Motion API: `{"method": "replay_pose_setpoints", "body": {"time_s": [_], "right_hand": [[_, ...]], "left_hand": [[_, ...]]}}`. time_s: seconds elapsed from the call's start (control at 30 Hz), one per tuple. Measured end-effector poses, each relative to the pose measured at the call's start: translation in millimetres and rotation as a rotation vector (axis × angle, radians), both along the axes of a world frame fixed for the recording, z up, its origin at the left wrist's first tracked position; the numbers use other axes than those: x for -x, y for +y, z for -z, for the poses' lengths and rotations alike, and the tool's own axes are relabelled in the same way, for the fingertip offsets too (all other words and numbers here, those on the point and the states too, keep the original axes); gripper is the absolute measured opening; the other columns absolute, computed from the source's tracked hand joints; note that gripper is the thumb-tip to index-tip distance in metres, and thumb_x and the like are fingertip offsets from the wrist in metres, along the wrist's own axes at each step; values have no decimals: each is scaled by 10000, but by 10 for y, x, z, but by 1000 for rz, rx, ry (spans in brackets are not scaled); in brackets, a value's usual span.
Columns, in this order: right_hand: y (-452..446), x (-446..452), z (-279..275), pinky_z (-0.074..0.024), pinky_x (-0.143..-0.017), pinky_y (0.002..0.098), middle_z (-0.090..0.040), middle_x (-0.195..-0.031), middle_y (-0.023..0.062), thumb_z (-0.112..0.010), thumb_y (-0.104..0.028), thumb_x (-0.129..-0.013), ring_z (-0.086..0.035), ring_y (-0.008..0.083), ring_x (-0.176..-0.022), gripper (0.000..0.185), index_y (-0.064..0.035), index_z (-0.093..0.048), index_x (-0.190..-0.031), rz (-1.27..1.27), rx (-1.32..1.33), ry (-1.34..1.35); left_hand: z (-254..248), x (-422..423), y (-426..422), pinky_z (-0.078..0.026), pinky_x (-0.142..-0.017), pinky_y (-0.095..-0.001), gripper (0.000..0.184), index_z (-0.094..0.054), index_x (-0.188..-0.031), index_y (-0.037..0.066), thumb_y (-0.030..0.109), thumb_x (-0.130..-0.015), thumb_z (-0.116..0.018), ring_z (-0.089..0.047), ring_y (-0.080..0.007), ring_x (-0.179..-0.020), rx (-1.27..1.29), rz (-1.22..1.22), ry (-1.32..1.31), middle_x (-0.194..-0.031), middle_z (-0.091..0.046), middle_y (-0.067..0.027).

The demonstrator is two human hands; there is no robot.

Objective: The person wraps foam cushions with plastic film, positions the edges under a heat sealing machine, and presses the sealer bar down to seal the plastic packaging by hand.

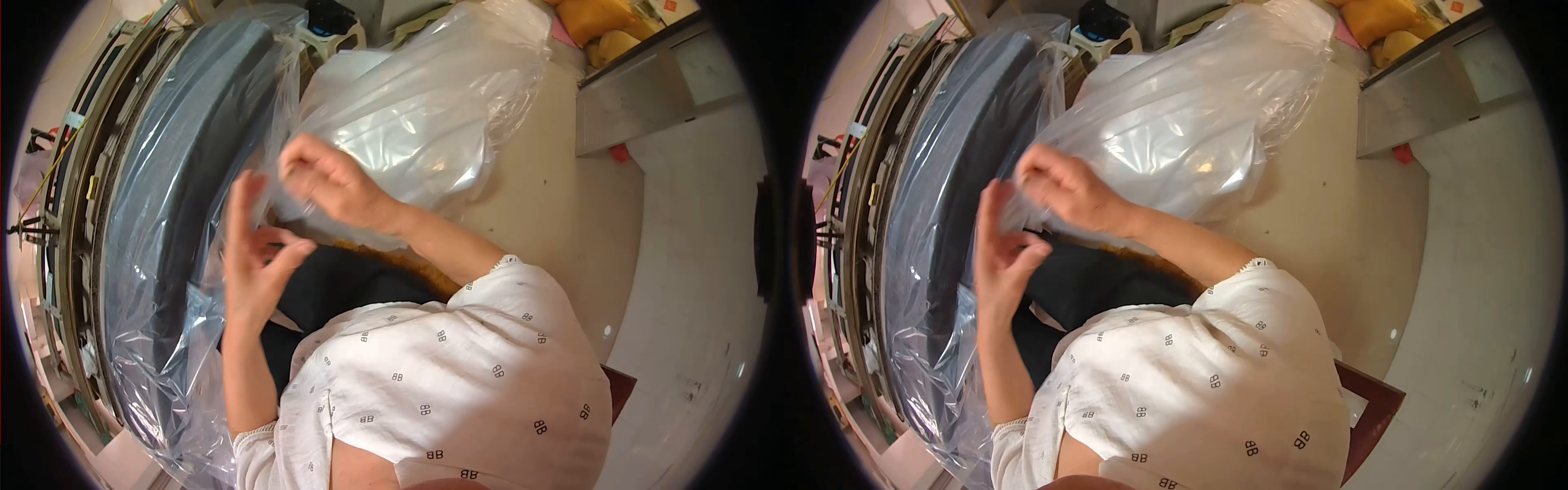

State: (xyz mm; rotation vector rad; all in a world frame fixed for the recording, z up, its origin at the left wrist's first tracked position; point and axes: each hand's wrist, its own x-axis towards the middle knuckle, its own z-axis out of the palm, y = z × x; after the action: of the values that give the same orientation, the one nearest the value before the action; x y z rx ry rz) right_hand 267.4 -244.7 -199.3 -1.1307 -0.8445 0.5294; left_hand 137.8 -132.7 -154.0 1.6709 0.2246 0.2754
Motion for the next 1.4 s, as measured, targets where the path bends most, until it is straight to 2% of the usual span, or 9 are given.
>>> {"method": "replay_pose_setpoints", "body": {"time_s": [0.2,0.33,0.5,0.8,0.97,1.1,1.2,1.3,1.4], "right_hand": [[-251,-582,-500,-406,-876,393,-550,-1018,40,-746,-425,-608,-538,264,-927,552,-97,-546,-1003,513,101,-969],[-582,-1731,424,-361,-950,400,-577,-1061,105,-657,-84,-678,-537,246,-1035,379,-98,-582,-1049,132,1065,-1073],[-505,-1555,-742,-432,-844,303,-592,-998,106,-480,36,-702,-549,217,-960,356,-39,-560,-1041,691,-44,-863],[906,1599,-679,-391,-908,302,-471,-1191,98,-569,-82,-778,-504,160,-1045,466,-5,-429,-1215,-1184,181,-16],[1128,2628,-763,-378,-928,345,-262,-1377,126,-639,-260,-798,-318,221,-1236,785,-51,-165,-1388,-1955,33,162],[2349,2864,-803,-408,-848,322,-493,-1085,73,-606,-184,-806,-507,204,-955,384,-39,-515,-1149,-1528,-35,-328],[3196,2858,-243,-361,-960,391,-415,-1303,125,-594,-250,-811,-429,279,-1178,468,-77,-463,-1226,-810,-300,-1196],[3336,2628,111,-274,-1027,454,-342,-1383,91,-567,-333,-823,-313,293,-1276,555,-110,-392,-1301,-852,-200,-1511],[3281,2590,112,-242,-1034,484,-345,-1376,69,-564,-369,-811,-288,282,-1283,597,-95,-374,-1307,-831,-213,-1551]], "left_hand": [[183,49,325,-291,-460,-171,84,-574,-852,9,33,-786,-621,-403,-20,-610,-151,-138,128,-721,-434,43],[-361,473,487,-279,-445,-173,75,-563,-815,30,0,-757,-598,-369,-25,-568,37,-401,-15,-744,-409,25],[-146,507,909,-359,-686,-219,155,-481,-844,38,28,-741,-597,-412,-101,-743,-239,-275,-67,-812,-361,-8],[-363,2650,2332,-416,-793,-255,30,-539,-852,65,61,-826,-554,-528,-143,-864,51,-1381,-951,-996,-557,-42],[157,4097,1935,-415,-799,-254,78,-546,-858,79,18,-810,-550,-520,-143,-893,-376,-1821,-615,-1032,-543,-39],[528,4761,1185,-415,-803,-254,125,-551,-863,90,-16,-797,-547,-513,-142,-916,-609,-1831,-43,-1060,-532,-36],[697,5092,647,-411,-784,-281,199,-580,-861,83,-78,-759,-521,-518,-159,-887,-563,-1609,423,-990,-551,-24],[795,5470,426,-423,-764,-323,220,-613,-879,72,-77,-741,-528,-538,-214,-867,-140,-1160,805,-941,-570,-47],[595,5295,870,-438,-757,-285,130,-615,-903,24,39,-780,-578,-536,-193,-909,-775,-1130,972,-1004,-550,-52]]}}
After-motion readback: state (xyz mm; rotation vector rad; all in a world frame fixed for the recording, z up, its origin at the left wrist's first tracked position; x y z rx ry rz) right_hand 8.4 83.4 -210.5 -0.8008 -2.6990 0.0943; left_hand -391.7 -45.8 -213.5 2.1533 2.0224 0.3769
